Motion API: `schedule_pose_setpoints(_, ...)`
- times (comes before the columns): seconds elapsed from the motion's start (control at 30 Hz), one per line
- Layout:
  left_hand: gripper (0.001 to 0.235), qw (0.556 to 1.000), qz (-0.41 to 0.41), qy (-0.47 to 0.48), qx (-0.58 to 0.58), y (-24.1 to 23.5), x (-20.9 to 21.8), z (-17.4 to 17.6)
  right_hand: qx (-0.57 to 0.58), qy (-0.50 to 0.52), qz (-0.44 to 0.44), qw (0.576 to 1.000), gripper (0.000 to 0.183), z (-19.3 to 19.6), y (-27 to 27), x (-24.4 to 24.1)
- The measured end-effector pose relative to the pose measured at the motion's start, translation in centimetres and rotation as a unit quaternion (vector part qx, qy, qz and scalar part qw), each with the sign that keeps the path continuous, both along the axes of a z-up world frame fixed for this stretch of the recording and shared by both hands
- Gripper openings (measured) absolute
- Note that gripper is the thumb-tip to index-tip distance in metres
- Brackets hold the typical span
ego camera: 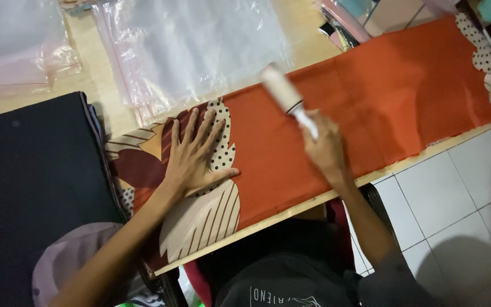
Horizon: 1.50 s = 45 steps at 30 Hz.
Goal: The person uses a lint roller to roll over a patterned fabric laid on a table. They fold the fabric over and continue rolling the surface to remove lint or debris. The person handles the fabric and the roller repeatedly across the work area.
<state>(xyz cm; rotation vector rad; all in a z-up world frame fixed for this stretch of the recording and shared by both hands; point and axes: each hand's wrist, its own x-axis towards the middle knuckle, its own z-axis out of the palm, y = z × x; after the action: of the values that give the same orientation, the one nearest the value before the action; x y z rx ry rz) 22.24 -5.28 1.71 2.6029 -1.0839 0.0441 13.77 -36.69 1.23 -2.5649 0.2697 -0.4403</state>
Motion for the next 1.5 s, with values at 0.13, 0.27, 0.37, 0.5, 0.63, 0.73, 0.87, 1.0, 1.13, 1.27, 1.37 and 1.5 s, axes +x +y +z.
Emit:
schedule_pose_setpoints(0.13,0.118,1.0,-0.002,0.0,0.002,-0.1,0.1,0.1,0.018,-0.014,-0.038,0.999,0.023,2.3,-2.2,0.7)
schedule_pose_setpoints(0.27,0.118,1.0,0.003,0.003,-0.002,0.0,-0.1,0.0,0.03,-0.024,-0.075,0.996,0.023,2.7,-1.5,0.1)
schedule_pose_setpoints(0.37,0.117,1.0,0.005,-0.001,-0.004,0.0,0.0,0.0,0.025,-0.035,-0.012,0.999,0.022,1.5,1.1,-1.3)
schedule_pose_setpoints(0.5,0.118,1.0,0.003,0.001,-0.003,-0.1,-0.1,0.3,0.01,0.01,0.101,0.995,0.025,-2.8,1.8,-2.2)
schedule_pose_setpoints(0.63,0.118,1.0,0.005,-0.002,-0.007,0.0,-0.2,0.0,-0.068,-0.033,0.06,0.995,0.026,-1.6,-2.3,-0.4)
schedule_pose_setpoints(0.73,0.118,1.0,0.004,-0.012,-0.009,-0.1,-0.1,0.1,-0.074,-0.028,-0.011,0.997,0.026,-0.4,-5.4,0.6)
schedule_pose_setpoints(0.87,0.117,1.0,0.003,-0.019,-0.007,-0.1,0.0,0.0,-0.025,-0.06,-0.056,0.996,0.024,0.3,-6.3,1.1)
schedule_pose_setpoints(1.0,0.118,1.0,0.011,-0.013,-0.002,-0.1,-0.1,0.1,0.021,-0.022,-0.091,0.995,0.025,4.7,0.4,-1.7)
schedule_pose_setpoints(1.13,0.117,0.999,0.006,-0.03,-0.018,0.0,-0.1,-0.2,-0.004,-0.045,0.014,0.999,0.027,-0.2,4.0,-4.2)
schedule_pose_setpoints(1.27,0.116,0.999,0.003,-0.033,-0.023,0.1,-0.1,-0.3,0.003,-0.043,0.058,0.997,0.023,-0.9,3.1,-4.1)
schedule_pose_setpoints(1.37,0.116,0.999,0.001,-0.036,-0.026,0.1,-0.1,-0.6,-0.013,-0.07,0.027,0.997,0.019,-0.6,-0.7,-3.1)
schedule_pose_setpoints(1.5,0.116,0.999,0.007,-0.036,-0.02,0.1,-0.1,-0.6,0.006,-0.096,-0.018,0.995,0.021,1.2,-2.5,-2.9)
